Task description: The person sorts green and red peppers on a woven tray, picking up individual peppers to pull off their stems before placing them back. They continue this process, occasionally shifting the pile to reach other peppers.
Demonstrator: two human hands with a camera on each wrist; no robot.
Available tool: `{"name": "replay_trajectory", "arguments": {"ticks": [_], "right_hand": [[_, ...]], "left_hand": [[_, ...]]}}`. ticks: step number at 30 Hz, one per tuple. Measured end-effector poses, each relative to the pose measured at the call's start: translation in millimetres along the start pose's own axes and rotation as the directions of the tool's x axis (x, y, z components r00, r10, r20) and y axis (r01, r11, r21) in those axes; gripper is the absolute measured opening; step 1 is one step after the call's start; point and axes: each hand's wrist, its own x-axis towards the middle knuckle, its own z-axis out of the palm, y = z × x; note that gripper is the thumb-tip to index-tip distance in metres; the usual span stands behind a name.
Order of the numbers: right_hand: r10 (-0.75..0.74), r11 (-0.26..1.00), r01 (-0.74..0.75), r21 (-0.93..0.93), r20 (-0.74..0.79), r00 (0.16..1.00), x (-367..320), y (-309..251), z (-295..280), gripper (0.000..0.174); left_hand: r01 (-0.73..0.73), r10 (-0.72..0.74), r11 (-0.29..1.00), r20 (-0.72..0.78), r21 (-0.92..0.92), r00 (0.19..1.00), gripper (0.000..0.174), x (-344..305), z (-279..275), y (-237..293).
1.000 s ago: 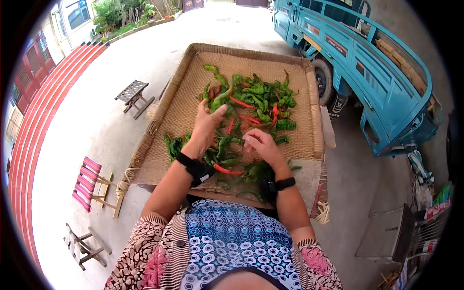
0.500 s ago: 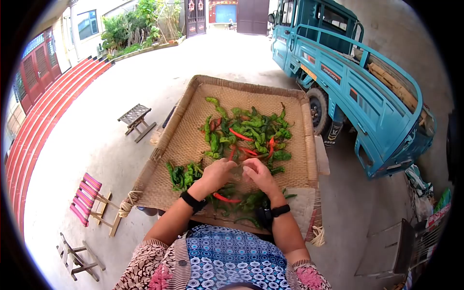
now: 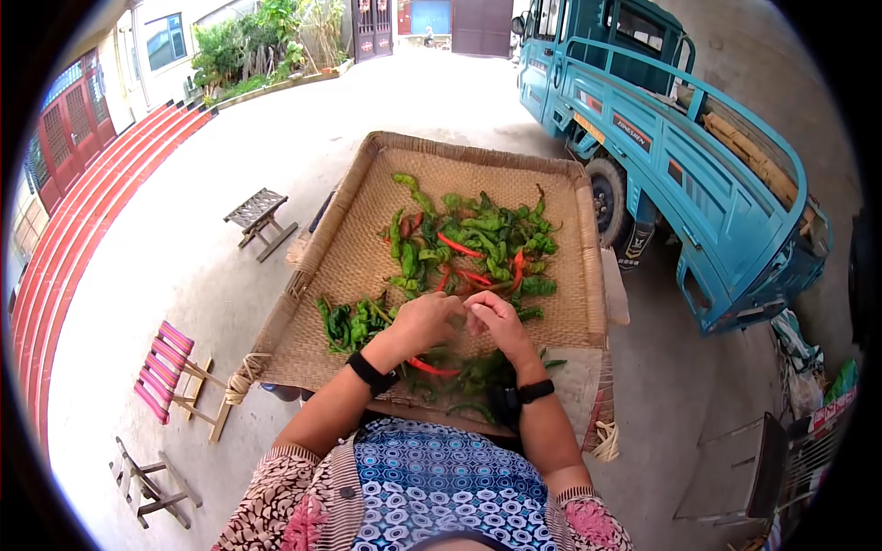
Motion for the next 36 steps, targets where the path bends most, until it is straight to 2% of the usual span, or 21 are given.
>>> {"name": "replay_trajectory", "arguments": {"ticks": [2,3,4,5,7,8,9,10,11,14,18,21,23,26,29,32,35,36], "right_hand": [[0.037,0.999,-0.036,0.04,-0.031,0.999,0.6,-1.6,-0.1,0.02],[0.028,0.999,-0.027,0.021,-0.053,0.998,1.1,-1.8,-0.4,0.019],[0.019,1.0,-0.019,0.003,-0.074,0.997,1.5,-2.0,-1.0,0.019],[0.012,1.0,-0.014,-0.017,-0.094,0.995,1.2,-2.0,-1.2,0.019],[0.014,1.0,-0.013,0.01,-0.098,0.995,1.4,0.2,-1.3,0.018],[0.015,1.0,-0.012,0.025,-0.101,0.995,2.0,1.4,-1.4,0.018],[0.007,1.0,-0.006,0.013,-0.1,0.995,2.4,3.0,-1.5,0.017],[-0.001,1.0,0.001,0.001,-0.098,0.995,2.8,4.7,-1.6,0.017],[-0.01,1.0,0.009,-0.012,-0.096,0.995,3.4,6.5,-1.9,0.016],[0.01,0.999,-0.016,-0.048,-0.116,0.993,4.4,13.1,-4.4,0.016],[0.011,0.99,-0.028,-0.141,-0.118,0.993,4.6,17.3,-5.2,0.015],[-0.016,0.973,-0.004,-0.23,-0.087,0.996,4.7,15.0,0.2,0.017],[-0.046,0.948,0.031,-0.317,-0.04,0.998,2.1,7.7,5.4,0.019],[0.024,0.962,-0.029,-0.271,-0.02,1.0,-1.6,-5.3,9.9,0.024],[0.058,0.946,-0.064,-0.317,-0.03,0.998,-0.1,1.3,2.4,0.027],[0.007,0.968,-0.011,-0.249,-0.016,1.0,-2.7,-3.8,3.3,0.029],[-0.118,0.976,0.136,0.172,-0.112,0.987,-3.9,-5.0,-1.0,0.032],[-0.129,0.967,0.154,0.204,-0.135,0.983,-3.4,-7.0,-3.3,0.033]], "left_hand": [[0.05,-0.048,0.998,-0.042,0.043,0.998,0.033,5.2,-12.6,0.2],[0.109,-0.099,0.99,-0.111,0.088,0.989,0.036,11.1,-17.4,-1.3],[0.095,-0.023,0.974,-0.324,0.207,0.946,0.037,15.7,-20.9,0.2],[0.108,0.076,0.941,-0.511,0.322,0.856,0.038,19.2,-23.7,4.1],[0.133,0.144,0.908,-0.596,0.397,0.79,0.038,19.2,-20.1,2.8],[0.124,0.042,0.927,-0.428,0.355,0.903,0.036,18.8,-12.2,-1.4],[0.126,-0.053,0.942,-0.233,0.311,0.971,0.034,17.4,-2.3,-4.9],[0.138,-0.137,0.954,-0.023,0.267,0.99,0.032,14.8,8.0,-9.4],[0.105,-0.149,0.936,0.106,0.336,0.983,0.027,10.4,19.1,-15.7],[-0.067,0.04,0.908,0.074,0.413,0.996,0.027,2.1,43.7,-32.5],[0.015,-0.031,0.948,0.045,0.317,0.999,0.024,-2.7,34.0,-21.3],[0.002,-0.002,0.951,0.0,0.311,1.0,0.017,-2.6,27.1,-16.9],[-0.02,0.04,0.965,-0.07,0.263,0.997,0.018,-3.6,22.5,-10.2],[0.01,0.025,0.975,-0.154,0.223,0.988,0.021,-3.8,18.5,-1.6],[0.063,-0.027,0.982,-0.198,0.179,0.98,0.022,-0.6,20.7,-0.6],[0.084,-0.066,0.994,-0.221,0.074,0.973,0.022,1.2,16.9,8.0],[0.042,-0.081,0.988,-0.267,-0.148,0.96,0.026,8.0,11.5,7.8],[0.016,-0.085,0.972,-0.287,-0.236,0.954,0.028,13.6,8.9,5.6]]}}
